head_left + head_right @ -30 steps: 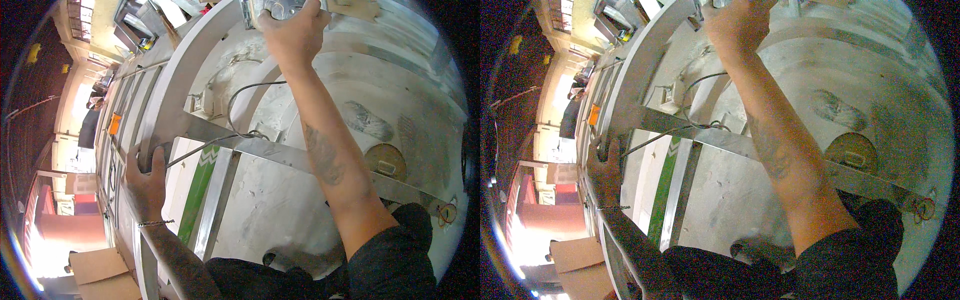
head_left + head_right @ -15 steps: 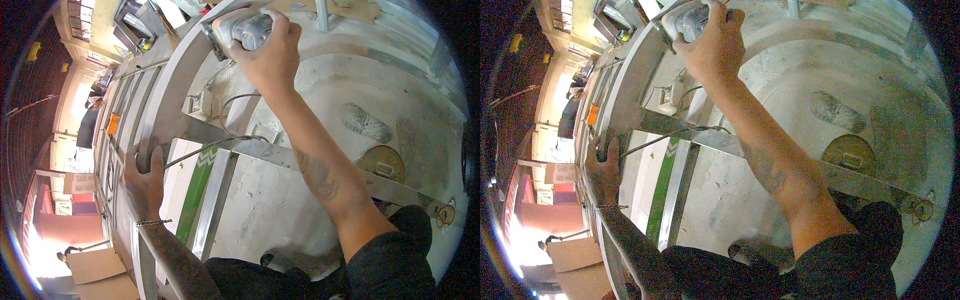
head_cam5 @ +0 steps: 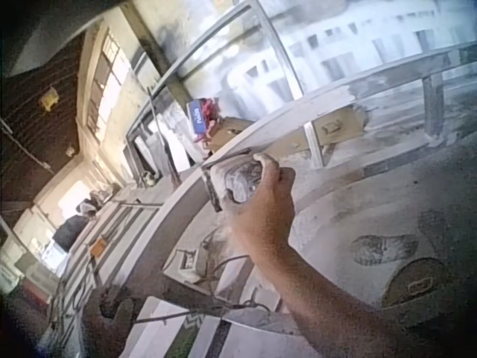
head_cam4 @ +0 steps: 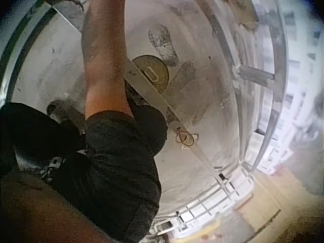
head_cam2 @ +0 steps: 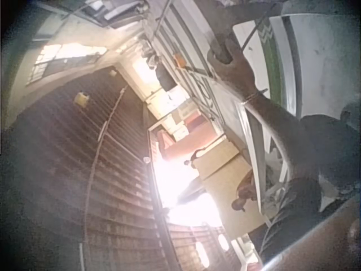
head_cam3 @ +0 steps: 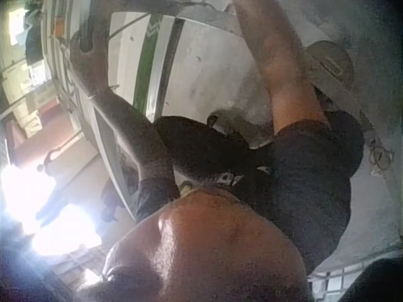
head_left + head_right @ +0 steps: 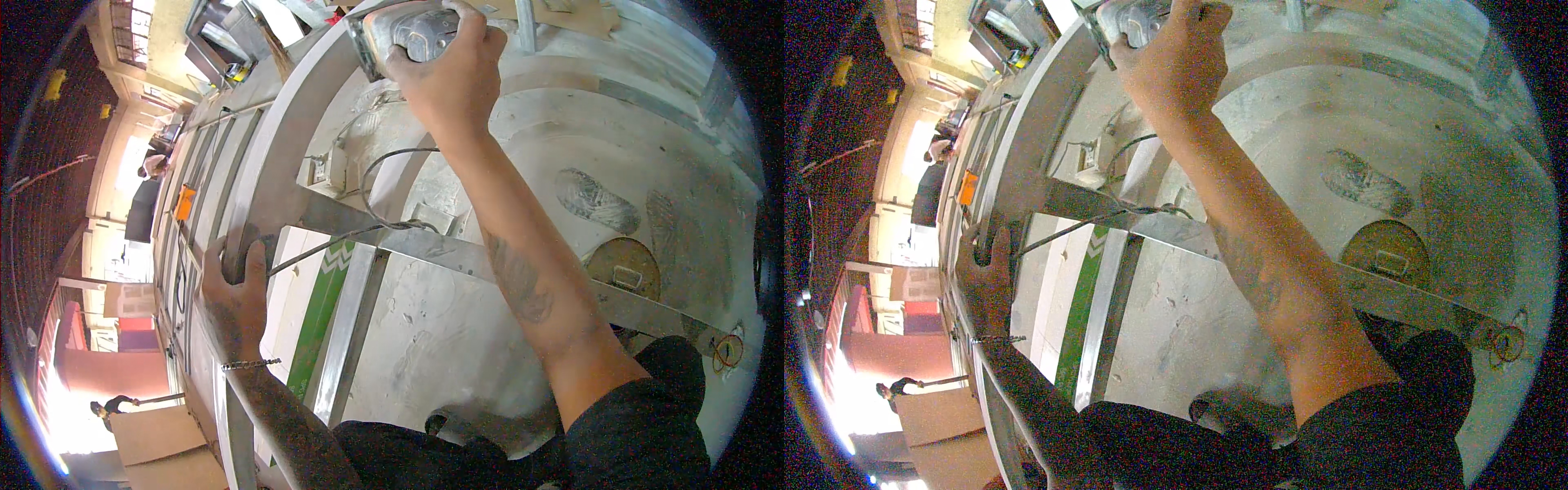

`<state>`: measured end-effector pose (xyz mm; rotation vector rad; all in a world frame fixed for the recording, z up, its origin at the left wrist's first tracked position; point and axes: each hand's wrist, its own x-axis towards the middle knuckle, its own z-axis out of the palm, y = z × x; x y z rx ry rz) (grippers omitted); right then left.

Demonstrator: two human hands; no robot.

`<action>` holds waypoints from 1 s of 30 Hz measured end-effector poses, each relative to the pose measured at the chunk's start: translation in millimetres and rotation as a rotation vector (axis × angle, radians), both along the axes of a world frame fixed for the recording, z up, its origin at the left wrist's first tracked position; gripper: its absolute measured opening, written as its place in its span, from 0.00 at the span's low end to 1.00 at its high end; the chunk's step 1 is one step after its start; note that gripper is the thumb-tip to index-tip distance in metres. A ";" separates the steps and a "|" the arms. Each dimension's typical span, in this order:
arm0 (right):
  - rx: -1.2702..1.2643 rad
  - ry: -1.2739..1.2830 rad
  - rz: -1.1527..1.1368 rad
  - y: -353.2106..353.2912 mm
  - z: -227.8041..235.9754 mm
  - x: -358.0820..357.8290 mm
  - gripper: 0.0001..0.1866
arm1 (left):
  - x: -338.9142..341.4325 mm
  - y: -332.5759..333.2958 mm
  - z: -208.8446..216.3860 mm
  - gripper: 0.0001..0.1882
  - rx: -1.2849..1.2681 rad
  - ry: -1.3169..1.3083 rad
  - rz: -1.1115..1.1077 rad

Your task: The person sands the metal frame structure using an electric palm sander while holding the frame in place with their hand.

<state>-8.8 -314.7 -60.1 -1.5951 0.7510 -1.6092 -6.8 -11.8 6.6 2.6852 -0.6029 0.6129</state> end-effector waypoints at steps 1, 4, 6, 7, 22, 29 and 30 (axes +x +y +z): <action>0.005 -0.005 -0.020 -1.6 0.2 0.7 0.39 | -0.3 -1.0 0.6 0.27 0.018 0.014 0.028; 0.049 0.009 0.047 5.4 2.3 -1.8 0.39 | -0.1 -1.1 0.5 0.30 0.036 0.028 0.055; 0.012 0.019 0.074 15.5 -1.0 -4.2 0.40 | 0.2 -0.5 0.3 0.30 0.036 0.029 0.054; -0.025 0.028 0.101 19.1 -2.5 -3.8 0.40 | 0.5 0.2 0.0 0.31 0.037 0.031 0.057; -0.011 0.080 0.084 24.3 -4.4 -0.2 0.42 | 3.2 3.0 -4.3 0.27 0.035 -0.035 0.014; -0.002 0.109 0.054 23.4 -6.7 2.9 0.44 | -0.4 -2.4 -2.9 0.24 0.022 -0.030 0.041; 0.015 0.123 0.040 19.7 -5.3 2.8 0.44 | -0.4 -2.3 -2.6 0.24 0.024 -0.031 0.040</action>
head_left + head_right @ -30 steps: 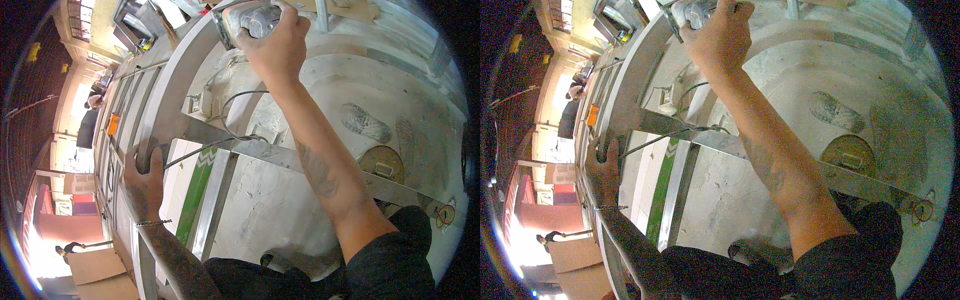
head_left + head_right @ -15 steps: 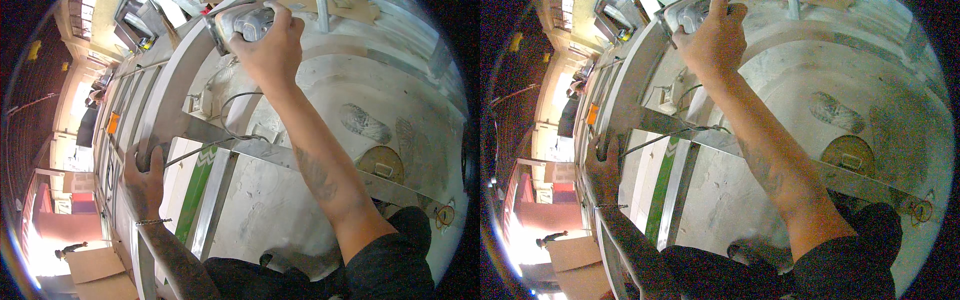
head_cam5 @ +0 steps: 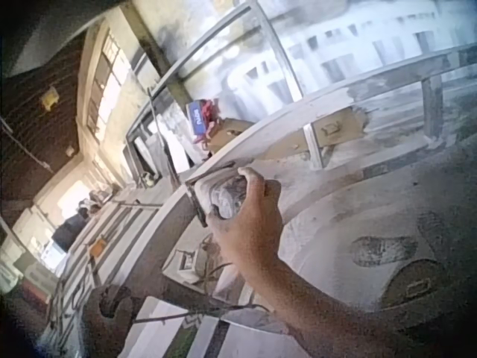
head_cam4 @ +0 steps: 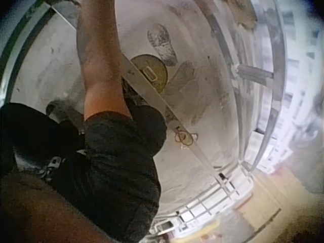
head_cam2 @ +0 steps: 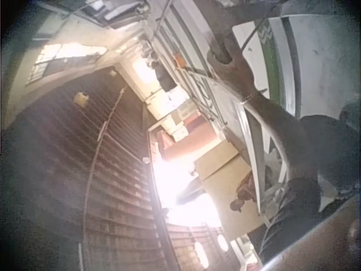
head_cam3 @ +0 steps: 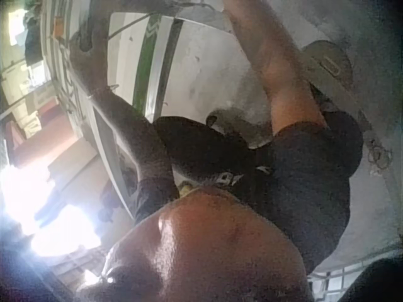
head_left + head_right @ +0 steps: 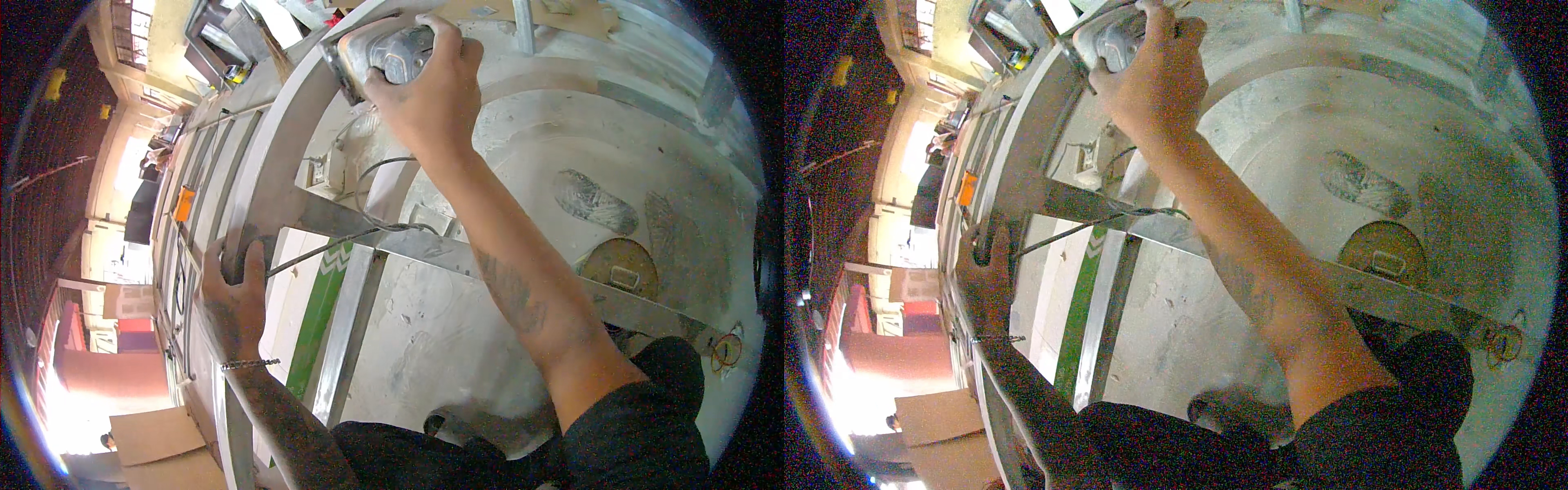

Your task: The person sands the metal frame structure using an electric palm sander while holding the frame in place with their hand.

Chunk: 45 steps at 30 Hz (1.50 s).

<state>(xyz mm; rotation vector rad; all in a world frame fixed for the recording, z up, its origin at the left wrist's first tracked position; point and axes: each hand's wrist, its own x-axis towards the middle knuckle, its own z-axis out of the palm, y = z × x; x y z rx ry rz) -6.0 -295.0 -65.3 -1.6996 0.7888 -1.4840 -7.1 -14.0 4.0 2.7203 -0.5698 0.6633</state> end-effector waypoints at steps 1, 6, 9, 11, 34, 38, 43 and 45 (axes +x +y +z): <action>0.002 -0.001 -0.001 -3.5 1.7 -0.5 0.44 | 0.3 0.3 -0.1 0.23 -0.008 0.010 -0.012; -0.010 -0.098 -0.098 -23.5 7.3 -1.0 0.40 | 0.7 3.2 2.0 0.22 -0.033 0.048 -0.030; 0.010 -0.090 -0.158 -34.4 7.1 0.3 0.40 | 1.3 4.0 0.4 0.23 -0.018 0.046 -0.017; -0.027 -0.113 -0.205 -43.0 7.7 1.1 0.40 | 4.6 6.5 -2.0 0.23 -0.079 0.066 -0.074; -0.004 -0.110 -0.206 -32.9 9.5 5.1 0.38 | -0.4 5.0 2.2 0.23 0.010 0.000 -0.025; 0.023 -0.099 -0.274 -47.8 13.8 2.1 0.37 | 5.7 8.5 -4.5 0.22 -0.059 -0.006 -0.058; 0.000 -0.127 -0.256 -38.0 10.4 3.1 0.38 | 1.6 6.9 -1.2 0.22 -0.023 0.022 -0.055; 0.001 -0.109 -0.209 -31.4 10.4 3.4 0.37 | 1.2 7.2 -1.2 0.22 -0.031 0.028 -0.043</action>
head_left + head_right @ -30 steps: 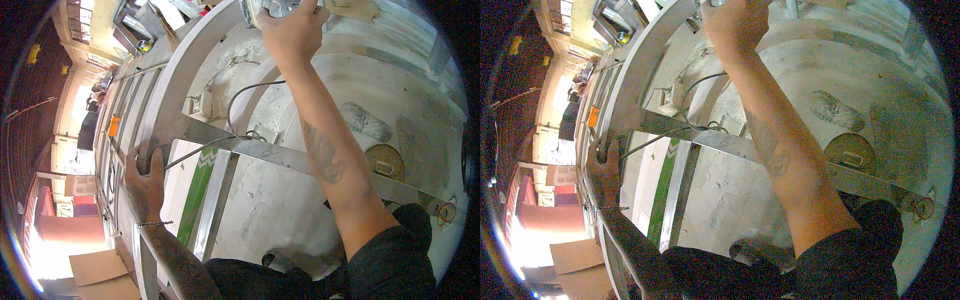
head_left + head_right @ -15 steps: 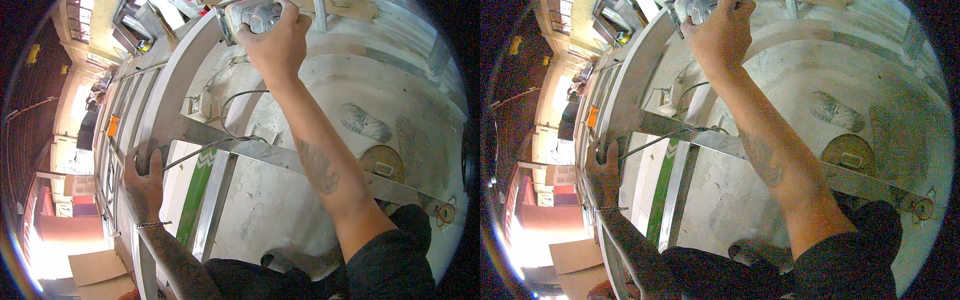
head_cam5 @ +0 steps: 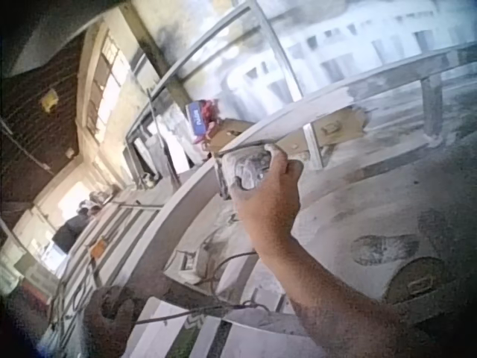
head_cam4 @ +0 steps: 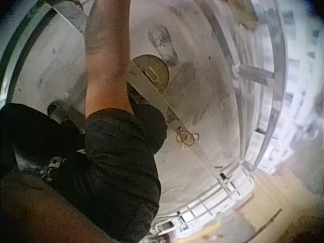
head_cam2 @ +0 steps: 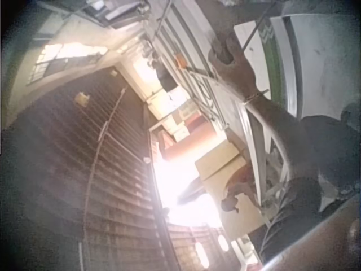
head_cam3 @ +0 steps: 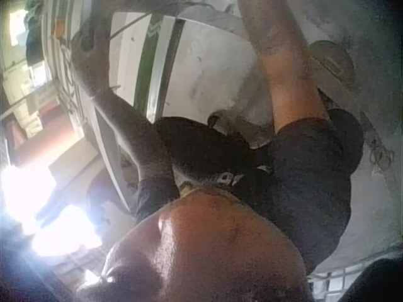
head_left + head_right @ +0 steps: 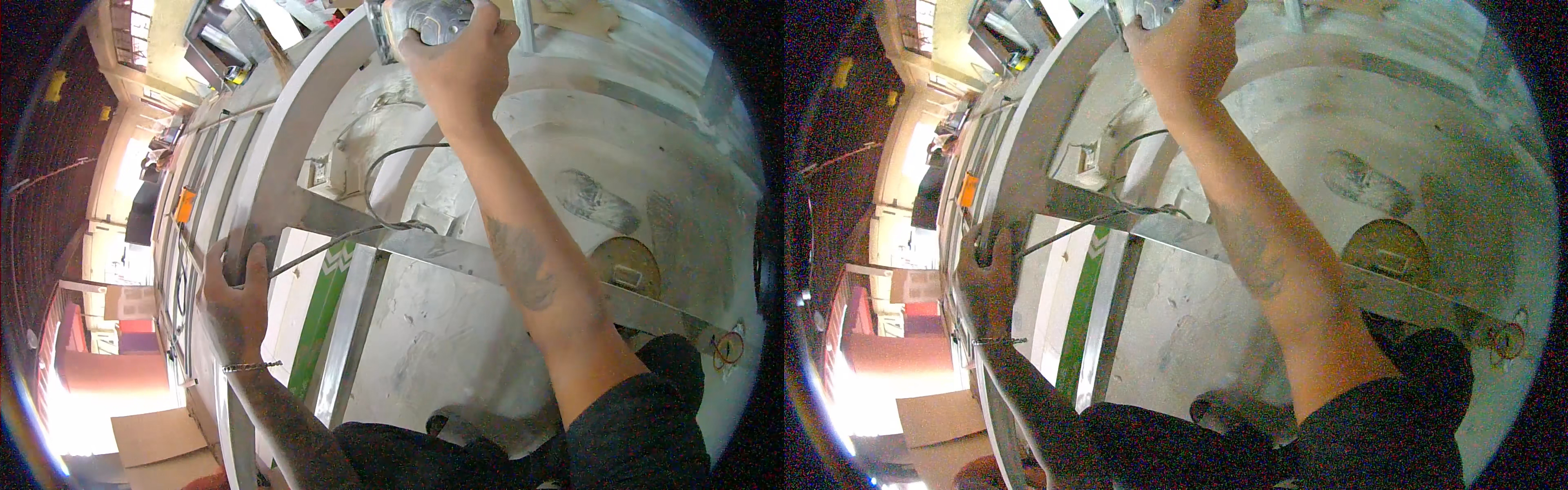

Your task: The person sands the metal frame structure using an electric palm sander while holding the frame in place with their hand.

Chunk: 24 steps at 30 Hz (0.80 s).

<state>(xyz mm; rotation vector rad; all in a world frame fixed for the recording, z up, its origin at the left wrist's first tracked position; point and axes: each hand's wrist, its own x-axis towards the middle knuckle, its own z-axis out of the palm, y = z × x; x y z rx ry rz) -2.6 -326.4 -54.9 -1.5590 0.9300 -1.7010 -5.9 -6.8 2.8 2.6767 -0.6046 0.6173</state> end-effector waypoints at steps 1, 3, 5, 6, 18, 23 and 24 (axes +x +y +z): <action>-0.008 -0.004 -0.004 -1.1 -0.3 -0.7 0.37 | 0.1 0.1 -0.3 0.22 -0.024 0.009 -0.015; 0.000 -0.011 -0.042 -8.3 -1.4 -1.0 0.37 | -1.3 -0.8 0.6 0.22 -0.045 0.014 -0.025; 0.039 -0.016 -0.083 -17.6 -1.6 -0.7 0.38 | -4.7 -4.4 2.7 0.22 -0.010 -0.023 -0.010; 0.036 -0.015 -0.083 -20.9 -2.2 -1.0 0.38 | -2.3 -3.2 1.6 0.22 -0.012 -0.023 -0.010; -0.061 0.002 0.110 8.4 -6.5 -3.1 0.40 | -4.6 -4.8 5.8 0.29 -0.021 0.095 0.041; -0.075 0.010 0.244 26.2 -6.5 -7.6 0.41 | -3.4 -4.2 8.4 0.31 0.044 0.078 0.079; -0.073 0.029 0.293 27.2 -6.6 -9.2 0.41 | -3.2 -5.6 7.4 0.31 0.042 0.080 0.077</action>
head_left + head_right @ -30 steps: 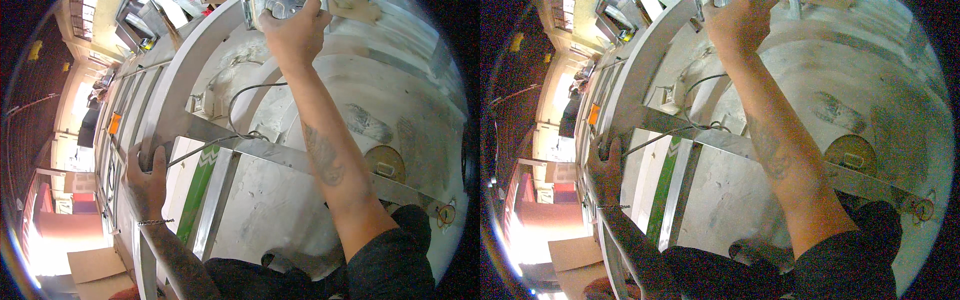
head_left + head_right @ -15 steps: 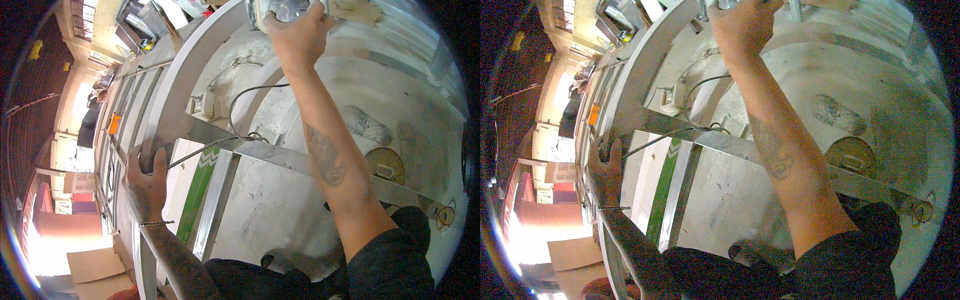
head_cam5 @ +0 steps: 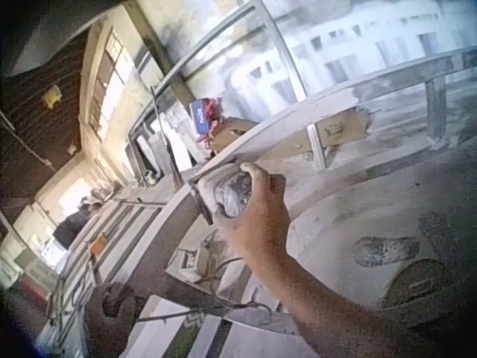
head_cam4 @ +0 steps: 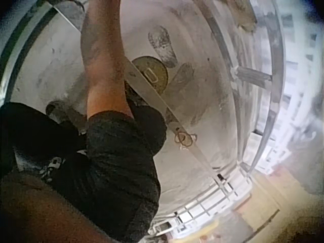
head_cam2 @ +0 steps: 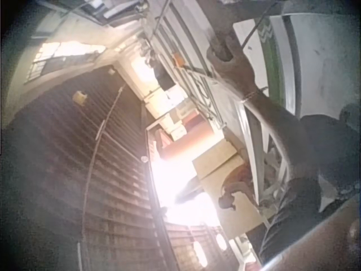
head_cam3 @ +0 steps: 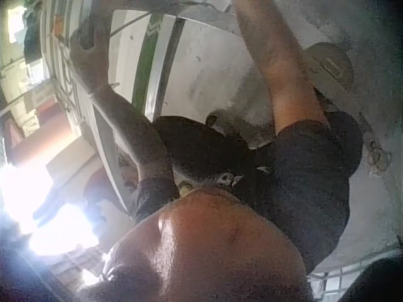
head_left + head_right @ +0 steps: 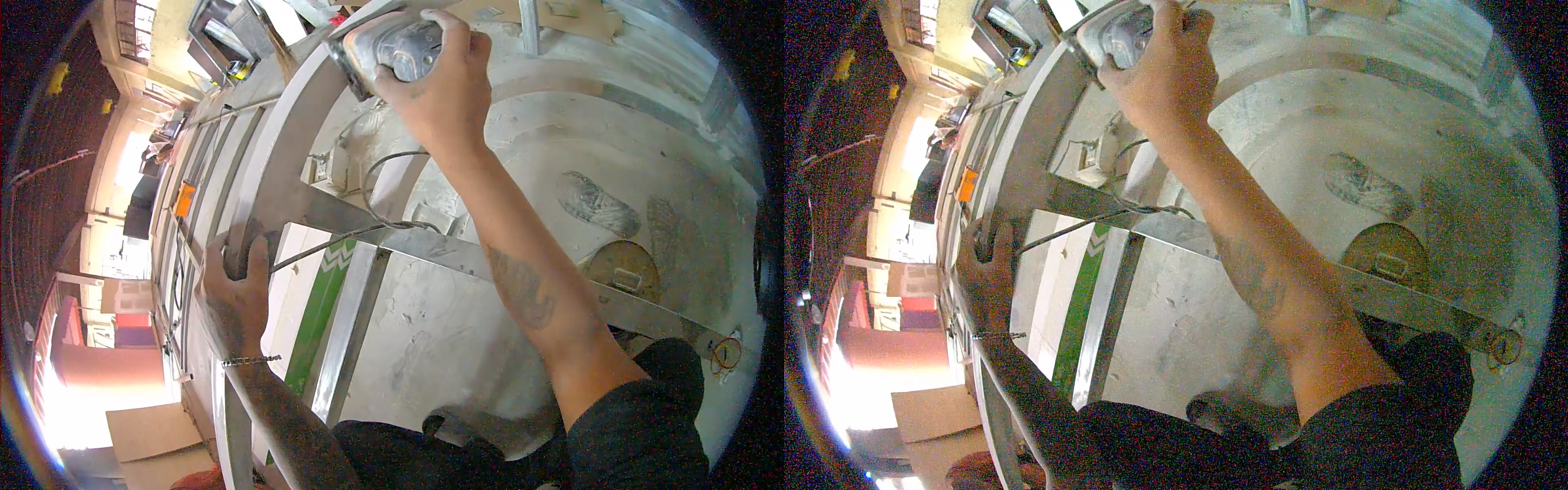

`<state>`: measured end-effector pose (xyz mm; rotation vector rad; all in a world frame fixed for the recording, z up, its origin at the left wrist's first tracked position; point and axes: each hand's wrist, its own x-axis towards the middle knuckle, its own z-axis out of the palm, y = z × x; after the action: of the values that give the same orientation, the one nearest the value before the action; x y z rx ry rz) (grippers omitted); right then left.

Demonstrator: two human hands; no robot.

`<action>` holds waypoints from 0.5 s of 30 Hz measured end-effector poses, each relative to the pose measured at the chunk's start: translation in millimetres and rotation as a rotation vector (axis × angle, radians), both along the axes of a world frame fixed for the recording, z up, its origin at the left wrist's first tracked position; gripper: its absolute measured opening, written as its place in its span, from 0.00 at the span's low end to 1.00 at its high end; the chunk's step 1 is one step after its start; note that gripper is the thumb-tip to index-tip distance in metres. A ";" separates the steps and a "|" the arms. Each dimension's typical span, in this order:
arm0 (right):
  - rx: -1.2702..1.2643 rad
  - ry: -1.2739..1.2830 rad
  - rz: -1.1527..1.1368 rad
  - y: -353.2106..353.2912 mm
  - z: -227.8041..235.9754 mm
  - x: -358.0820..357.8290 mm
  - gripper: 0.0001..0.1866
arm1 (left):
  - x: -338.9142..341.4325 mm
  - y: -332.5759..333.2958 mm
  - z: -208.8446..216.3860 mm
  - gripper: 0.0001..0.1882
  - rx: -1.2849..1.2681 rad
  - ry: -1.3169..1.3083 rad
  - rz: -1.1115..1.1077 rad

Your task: The person sands the metal frame structure using an electric palm sander while holding the frame in place with their hand.

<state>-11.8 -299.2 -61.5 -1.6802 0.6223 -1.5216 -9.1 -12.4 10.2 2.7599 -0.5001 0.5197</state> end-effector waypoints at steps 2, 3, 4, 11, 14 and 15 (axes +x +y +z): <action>-0.099 -0.006 -0.050 2.8 -7.6 3.4 0.41 | -0.2 -2.8 -1.8 0.33 0.000 0.008 0.008; -0.072 0.042 -0.027 9.3 -5.8 1.8 0.42 | 1.5 -0.8 -3.2 0.33 0.000 0.005 0.009; -0.045 0.090 -0.005 13.1 -4.8 1.2 0.43 | 5.4 2.7 -7.1 0.28 -0.006 -0.078 -0.036; -0.049 0.045 0.097 18.1 -9.9 1.3 0.43 | 6.7 3.6 -8.8 0.23 -0.008 -0.146 -0.075; -0.040 0.044 0.027 8.0 -6.1 3.7 0.43 | -1.0 -0.4 0.3 0.33 -0.038 0.015 -0.011; -0.032 0.048 -0.024 3.6 -4.3 3.4 0.43 | -1.2 -1.1 0.1 0.33 -0.036 0.015 -0.013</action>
<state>-8.4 -295.6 -65.9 -1.7437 0.6481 -1.5194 -10.3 -13.6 10.3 2.7225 -0.4994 0.5002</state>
